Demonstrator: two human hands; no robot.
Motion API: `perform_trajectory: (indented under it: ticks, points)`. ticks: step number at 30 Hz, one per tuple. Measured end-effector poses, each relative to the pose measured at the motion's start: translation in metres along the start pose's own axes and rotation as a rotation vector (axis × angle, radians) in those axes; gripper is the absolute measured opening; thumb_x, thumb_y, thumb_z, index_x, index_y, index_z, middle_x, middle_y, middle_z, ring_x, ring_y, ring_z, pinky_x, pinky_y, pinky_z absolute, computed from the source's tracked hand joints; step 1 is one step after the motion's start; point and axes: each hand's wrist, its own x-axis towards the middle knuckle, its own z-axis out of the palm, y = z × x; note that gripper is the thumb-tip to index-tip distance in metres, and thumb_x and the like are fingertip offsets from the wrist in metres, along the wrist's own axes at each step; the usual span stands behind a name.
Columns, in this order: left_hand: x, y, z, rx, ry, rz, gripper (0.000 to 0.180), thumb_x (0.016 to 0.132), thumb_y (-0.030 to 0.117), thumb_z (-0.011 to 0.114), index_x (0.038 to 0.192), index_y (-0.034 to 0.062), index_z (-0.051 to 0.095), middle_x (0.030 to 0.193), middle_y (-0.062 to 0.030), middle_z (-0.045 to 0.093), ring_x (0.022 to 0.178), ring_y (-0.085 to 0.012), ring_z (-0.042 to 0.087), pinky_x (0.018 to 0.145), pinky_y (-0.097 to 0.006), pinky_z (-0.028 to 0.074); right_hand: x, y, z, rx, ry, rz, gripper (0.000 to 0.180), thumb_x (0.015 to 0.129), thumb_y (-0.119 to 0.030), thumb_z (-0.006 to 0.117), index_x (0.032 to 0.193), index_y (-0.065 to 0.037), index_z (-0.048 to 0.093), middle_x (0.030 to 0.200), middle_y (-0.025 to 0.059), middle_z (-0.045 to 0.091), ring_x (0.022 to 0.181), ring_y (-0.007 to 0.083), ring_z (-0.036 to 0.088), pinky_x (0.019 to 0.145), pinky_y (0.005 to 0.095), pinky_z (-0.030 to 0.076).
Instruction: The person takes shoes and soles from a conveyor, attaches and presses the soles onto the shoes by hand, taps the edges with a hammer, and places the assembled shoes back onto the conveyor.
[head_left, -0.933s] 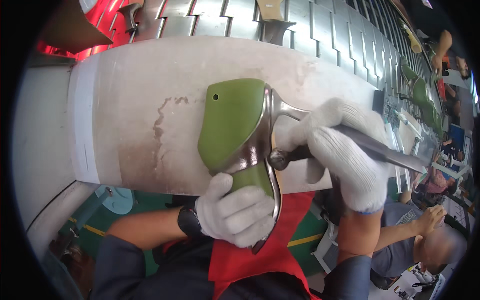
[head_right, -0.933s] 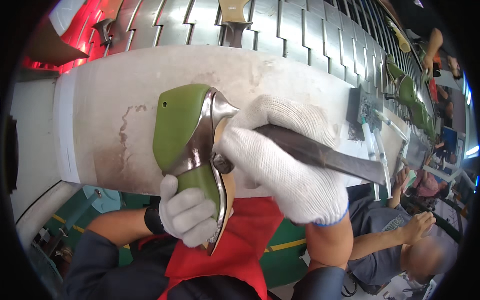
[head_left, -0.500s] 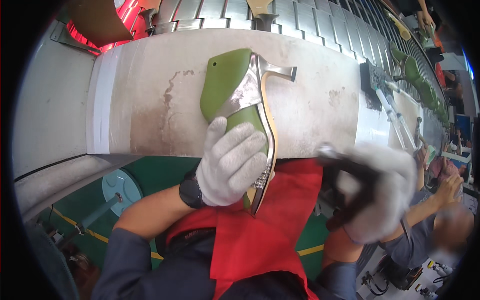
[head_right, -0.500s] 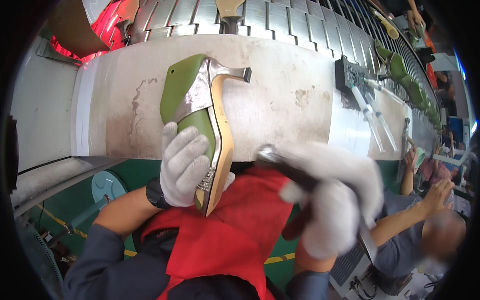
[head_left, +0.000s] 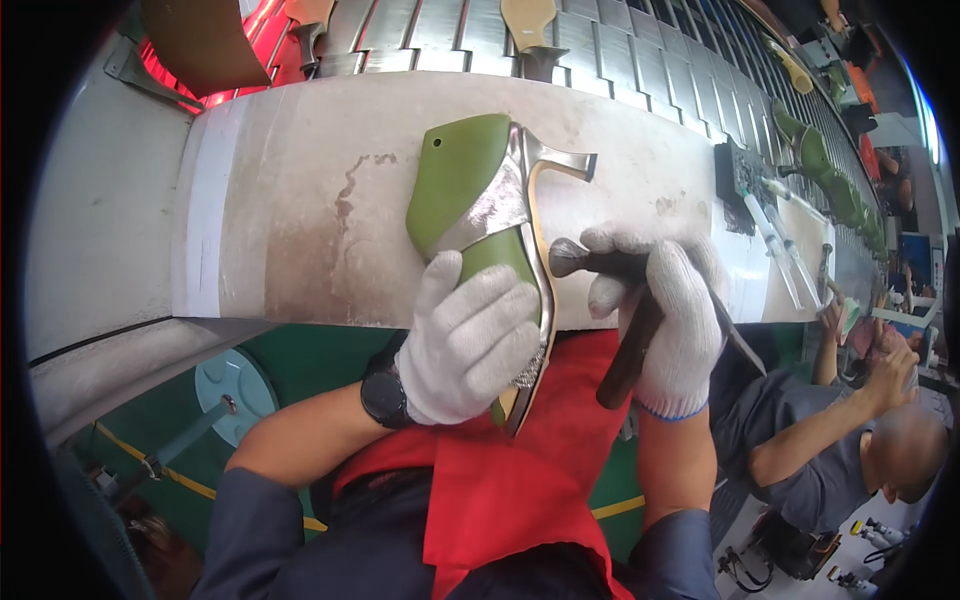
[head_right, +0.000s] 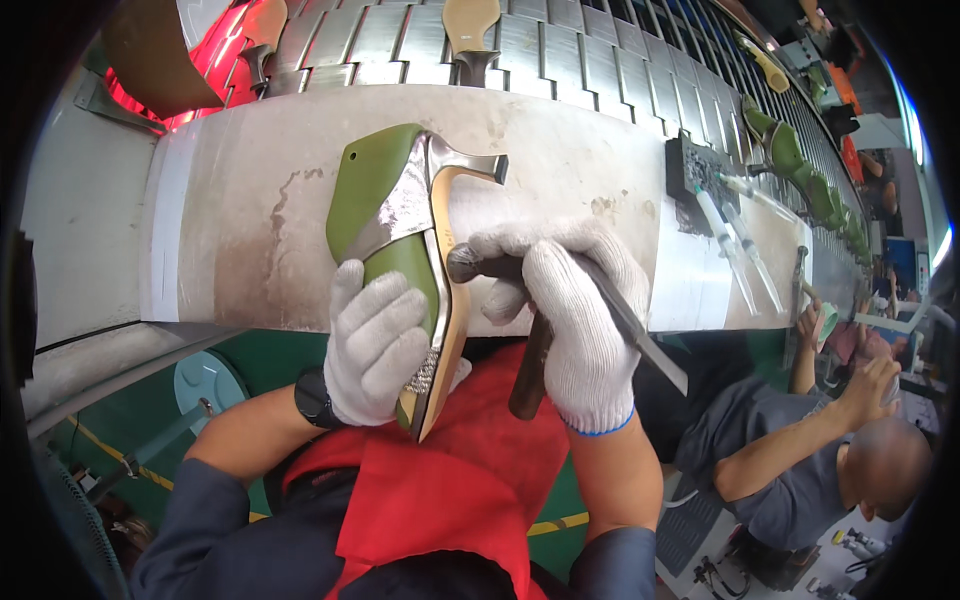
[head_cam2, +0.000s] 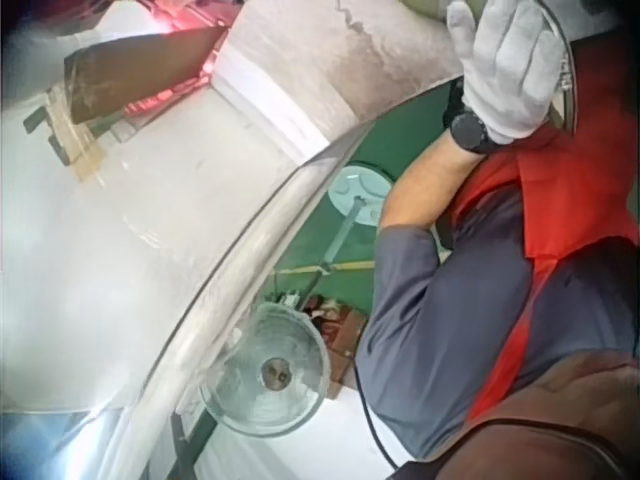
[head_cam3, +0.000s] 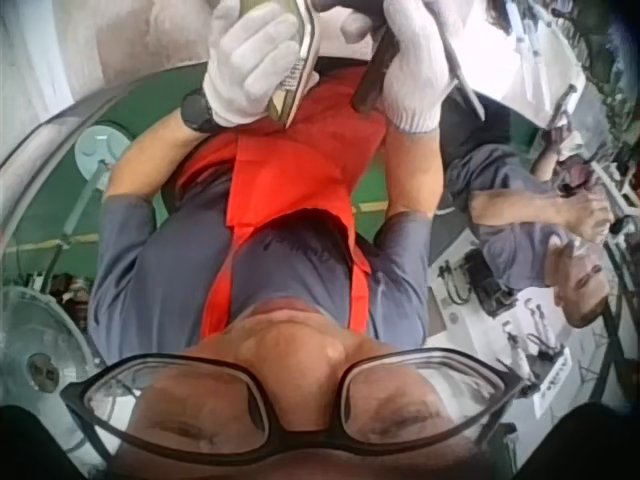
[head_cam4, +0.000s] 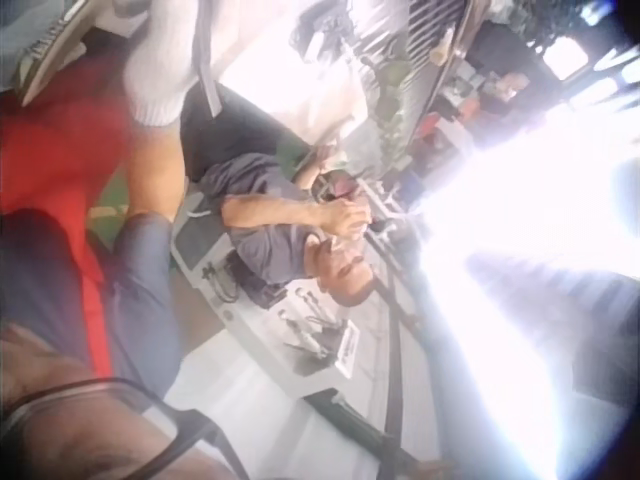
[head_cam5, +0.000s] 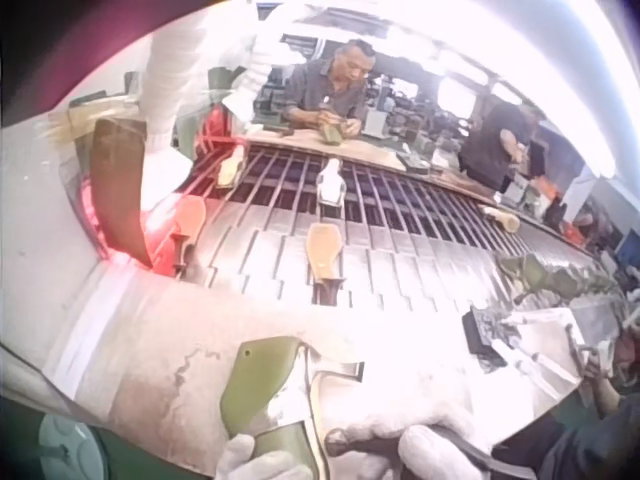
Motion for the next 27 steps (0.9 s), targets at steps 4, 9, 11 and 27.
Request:
perform_trajectory:
  ticks: [4,9,11,27]
  points:
    - [-0.006,0.003,0.005,-0.010,0.047,-0.038,0.044,0.089,0.008,0.078,0.130,0.0132,0.061,0.134,-0.0086,0.069,0.128,-0.0315,0.067,0.127,-0.068,0.034,0.025,-0.001,0.005,-0.046,-0.091,0.096,0.018,0.105,-0.008,0.059,0.111,0.005,0.070,0.110,0.0235,0.080,0.098,0.0286,0.080,0.085,0.0344,0.062]
    - [-0.005,-0.001,0.006,-0.017,0.071,-0.053,0.041,0.092,0.012,0.078,0.129,0.0152,0.061,0.132,-0.0028,0.069,0.125,-0.0258,0.066,0.123,-0.065,0.038,0.049,-0.002,0.001,-0.007,-0.245,0.117,0.014,0.101,-0.006,0.064,0.110,0.005,0.069,0.111,0.0233,0.078,0.100,0.0315,0.078,0.095,0.0428,0.063]
    - [-0.007,-0.001,0.001,-0.052,0.032,-0.055,0.043,0.091,0.015,0.080,0.130,0.0168,0.060,0.132,-0.0011,0.068,0.125,-0.0240,0.065,0.119,-0.062,0.040,0.067,-0.014,0.020,0.014,-0.212,0.189,0.015,0.099,-0.004,0.069,0.111,0.005,0.070,0.102,0.0210,0.079,0.091,0.0270,0.079,0.084,0.0379,0.064]
    - [0.001,-0.006,-0.010,0.005,-0.023,-0.021,0.035,0.091,0.009,0.077,0.123,0.0128,0.062,0.132,-0.0107,0.067,0.122,-0.0318,0.067,0.125,-0.068,0.034,0.057,-0.028,-0.024,-0.899,-0.571,-0.327,0.024,0.093,-0.007,0.069,0.116,0.000,0.071,0.102,0.0173,0.076,0.085,0.0313,0.075,0.080,0.0361,0.059]
